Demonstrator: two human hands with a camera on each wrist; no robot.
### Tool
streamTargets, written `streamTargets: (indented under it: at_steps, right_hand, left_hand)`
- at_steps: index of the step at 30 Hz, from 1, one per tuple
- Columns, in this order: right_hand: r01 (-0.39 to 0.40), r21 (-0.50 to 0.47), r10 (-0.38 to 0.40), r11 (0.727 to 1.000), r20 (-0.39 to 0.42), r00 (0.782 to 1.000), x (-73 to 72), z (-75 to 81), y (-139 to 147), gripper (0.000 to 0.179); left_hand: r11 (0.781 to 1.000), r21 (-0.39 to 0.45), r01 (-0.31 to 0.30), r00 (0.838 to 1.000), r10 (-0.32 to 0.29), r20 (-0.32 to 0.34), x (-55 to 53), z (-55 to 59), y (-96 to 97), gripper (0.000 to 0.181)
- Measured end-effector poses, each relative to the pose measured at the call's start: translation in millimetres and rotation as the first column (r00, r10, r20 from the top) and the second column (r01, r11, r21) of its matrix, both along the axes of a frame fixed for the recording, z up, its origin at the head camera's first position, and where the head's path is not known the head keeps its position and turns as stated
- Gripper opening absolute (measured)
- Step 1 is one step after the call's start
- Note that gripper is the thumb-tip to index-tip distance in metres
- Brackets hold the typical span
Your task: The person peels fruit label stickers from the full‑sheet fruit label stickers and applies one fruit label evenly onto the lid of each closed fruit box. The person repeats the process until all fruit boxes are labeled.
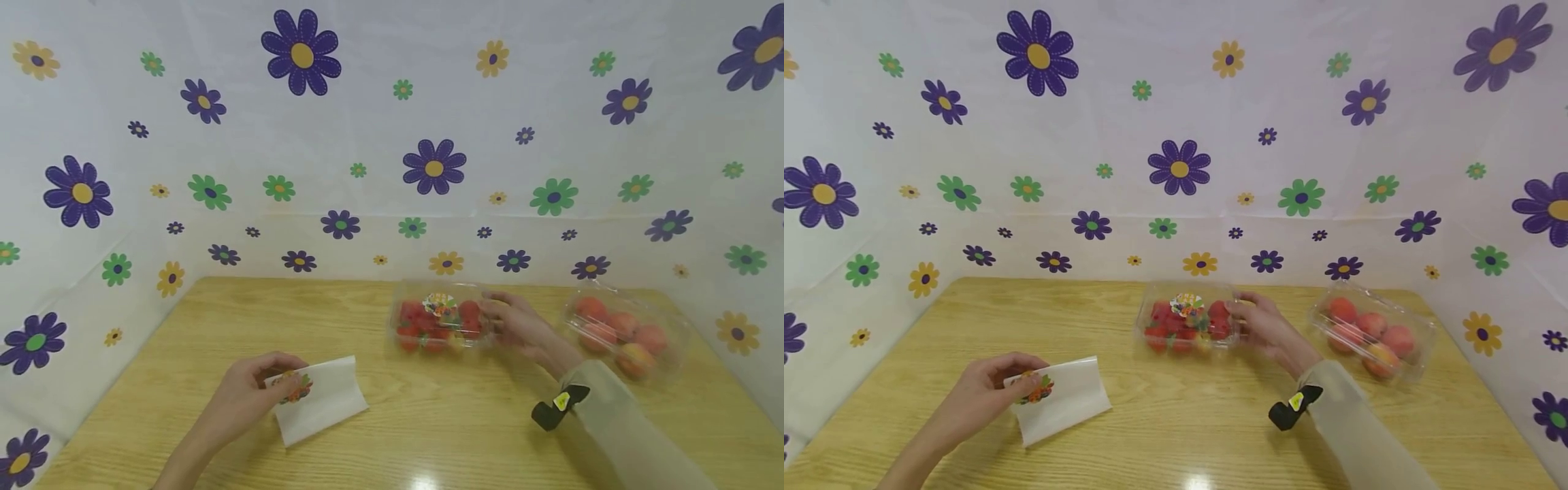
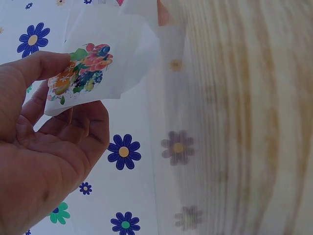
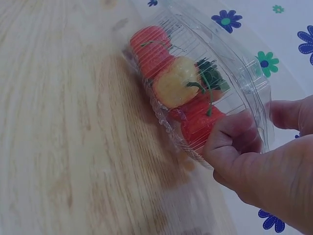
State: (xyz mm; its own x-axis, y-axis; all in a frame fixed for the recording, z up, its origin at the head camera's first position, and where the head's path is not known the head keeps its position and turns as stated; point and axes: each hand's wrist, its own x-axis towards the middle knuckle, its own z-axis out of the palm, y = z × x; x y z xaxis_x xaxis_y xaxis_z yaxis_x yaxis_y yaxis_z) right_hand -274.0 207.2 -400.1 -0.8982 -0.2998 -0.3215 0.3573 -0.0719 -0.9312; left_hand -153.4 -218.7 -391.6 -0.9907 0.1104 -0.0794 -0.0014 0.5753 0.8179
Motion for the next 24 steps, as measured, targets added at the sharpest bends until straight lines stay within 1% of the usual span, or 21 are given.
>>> streamTargets:
  at_steps: [7,15,20,24]
  right_hand:
    - [0.006,0.020,-0.006,1.000,-0.001,1.000,-7.7,-0.8,0,0.059]
    - [0.020,0.027,-0.020,0.999,0.000,1.000,-13.6,-3.1,0,0.056]
    - [0.009,0.016,-0.009,1.000,-0.013,1.000,-16.1,-3.7,1,0.057]
    - [0.005,0.020,-0.005,1.000,-0.017,1.000,-17.2,-4.1,2,0.052]
  left_hand:
    - [1.000,-0.024,0.002,1.000,-0.002,-0.020,-0.4,0.0,0.9,0.026]
    - [1.000,-0.008,0.005,1.000,-0.006,-0.013,-0.5,0.7,-0.8,0.026]
    - [1.000,0.004,0.012,1.000,-0.011,-0.021,-0.4,1.1,-2.1,0.026]
    - [1.000,0.020,0.017,1.000,-0.016,-0.022,-0.3,0.6,-2.7,0.027]
